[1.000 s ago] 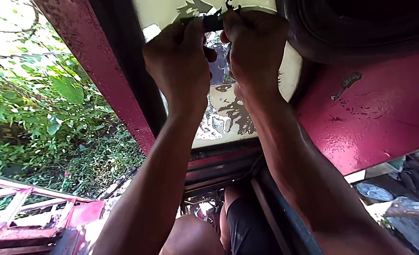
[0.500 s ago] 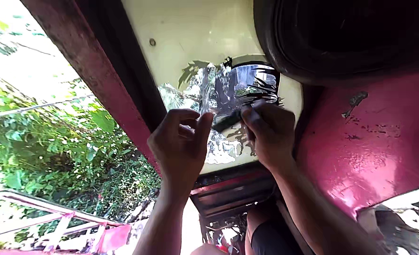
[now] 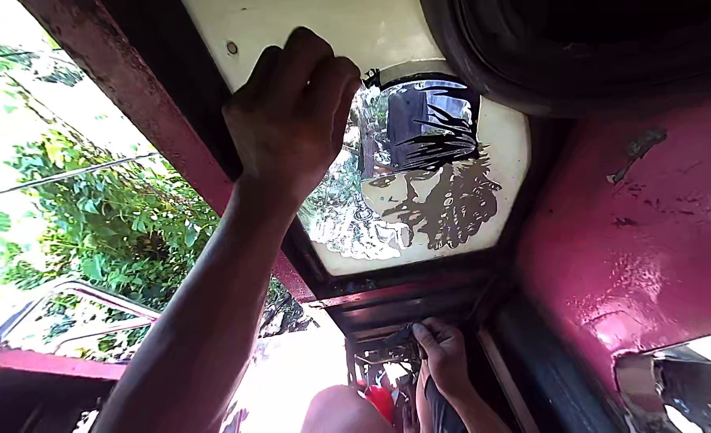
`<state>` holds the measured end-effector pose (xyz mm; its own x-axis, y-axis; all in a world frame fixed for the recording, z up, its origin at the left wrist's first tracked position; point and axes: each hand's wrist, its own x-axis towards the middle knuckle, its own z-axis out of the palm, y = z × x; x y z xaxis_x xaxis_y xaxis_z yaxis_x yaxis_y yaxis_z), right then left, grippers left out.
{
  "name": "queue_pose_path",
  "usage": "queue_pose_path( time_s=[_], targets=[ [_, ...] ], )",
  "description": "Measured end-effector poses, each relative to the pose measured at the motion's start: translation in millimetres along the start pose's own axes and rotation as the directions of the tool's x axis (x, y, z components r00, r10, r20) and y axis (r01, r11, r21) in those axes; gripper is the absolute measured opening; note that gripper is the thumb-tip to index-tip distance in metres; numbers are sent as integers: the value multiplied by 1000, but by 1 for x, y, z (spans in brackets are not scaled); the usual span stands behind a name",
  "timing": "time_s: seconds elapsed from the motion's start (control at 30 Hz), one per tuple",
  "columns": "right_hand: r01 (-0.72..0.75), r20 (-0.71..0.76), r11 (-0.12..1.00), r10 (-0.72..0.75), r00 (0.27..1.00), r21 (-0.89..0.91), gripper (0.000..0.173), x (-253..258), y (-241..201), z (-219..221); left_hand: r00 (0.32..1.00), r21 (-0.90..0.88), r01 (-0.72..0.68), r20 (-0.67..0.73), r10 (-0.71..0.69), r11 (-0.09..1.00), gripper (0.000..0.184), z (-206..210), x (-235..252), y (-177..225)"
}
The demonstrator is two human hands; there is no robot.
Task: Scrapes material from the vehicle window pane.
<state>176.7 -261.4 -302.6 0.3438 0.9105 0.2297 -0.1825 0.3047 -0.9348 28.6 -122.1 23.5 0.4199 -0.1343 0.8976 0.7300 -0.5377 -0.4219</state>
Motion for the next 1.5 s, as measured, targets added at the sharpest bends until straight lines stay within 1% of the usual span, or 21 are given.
queue_pose_path(
  time_s=[0.1,0.17,0.27,0.33,0.4,0.47,0.6,0.7,0.77,0.83,0.9,1.0,1.03,1.1,1.2,1.27,1.33,1.37,1.43,1.47,1.5],
  targets=[
    [17,15,999,-16,1000,-37,24,-5,4,-4,990,-72,138,6,-138,988,24,-2,2,7],
    [20,20,999,-19,1000,-46,24,-8,6,-6,986,-122,169,11,-169,978,24,-4,1,12],
    [24,23,997,-22,999,-69,23,-9,10,-11,990,-72,135,40,-132,988,25,-1,-2,20],
    [13,20,997,-11,1000,-81,23,-9,13,-13,996,-33,92,8,-92,995,24,6,-1,23],
    [3,19,997,-2,1000,-83,22,-10,16,-14,997,5,76,-33,-76,997,18,12,2,25],
    [-11,19,996,12,1000,-92,22,-12,19,-16,993,47,113,-32,-112,992,17,15,6,29],
    [-69,2,993,70,998,-94,23,-16,31,-21,964,50,259,45,-261,965,18,11,12,46],
    [-135,-6,988,135,991,-76,25,-19,39,-21,961,-56,270,72,-266,961,15,11,12,65],
    [-140,-6,986,140,990,-88,25,-20,47,-22,975,-179,214,91,-201,960,13,16,3,85],
    [-144,-14,984,143,990,-108,24,-20,53,-25,983,-323,175,111,-147,930,12,23,-14,100],
    [-168,-27,980,166,986,-111,21,-20,54,-31,976,-453,189,181,-118,871,12,25,-34,106],
    [-243,-83,967,237,968,-81,18,-21,63,-44,926,-506,299,357,-120,809,15,17,-69,104],
    [-279,-100,956,270,958,-89,16,-21,67,-47,899,-490,350,416,-138,798,14,12,-83,101],
    [-352,-109,930,341,934,-107,13,-20,75,-51,810,-407,452,560,-175,794,15,1,-113,94],
    [-387,-95,912,377,921,-138,12,-21,85,-46,593,-250,494,797,-113,833,26,-14,-148,87],
    [-401,-76,900,393,916,-170,14,-24,89,-40,469,-224,451,883,-16,864,23,-19,-164,85],
    [-453,-50,873,452,891,-182,19,-29,94,-35,277,-198,426,957,81,883,16,-23,-169,84],
    [-481,-38,859,482,875,-174,20,-31,97,-34,168,-183,415,978,122,891,17,-24,-167,84],
    [-525,-29,832,529,848,-180,21,-34,99,-34,-76,-133,382,982,175,915,22,-21,-157,86],
    [-545,-24,817,551,834,-187,20,-36,100,-36,-154,-114,361,972,180,926,24,-20,-152,87],
    [-560,-8,804,570,821,-197,20,-36,102,-39,-173,-102,351,970,172,931,23,-20,-148,87]
  ],
)
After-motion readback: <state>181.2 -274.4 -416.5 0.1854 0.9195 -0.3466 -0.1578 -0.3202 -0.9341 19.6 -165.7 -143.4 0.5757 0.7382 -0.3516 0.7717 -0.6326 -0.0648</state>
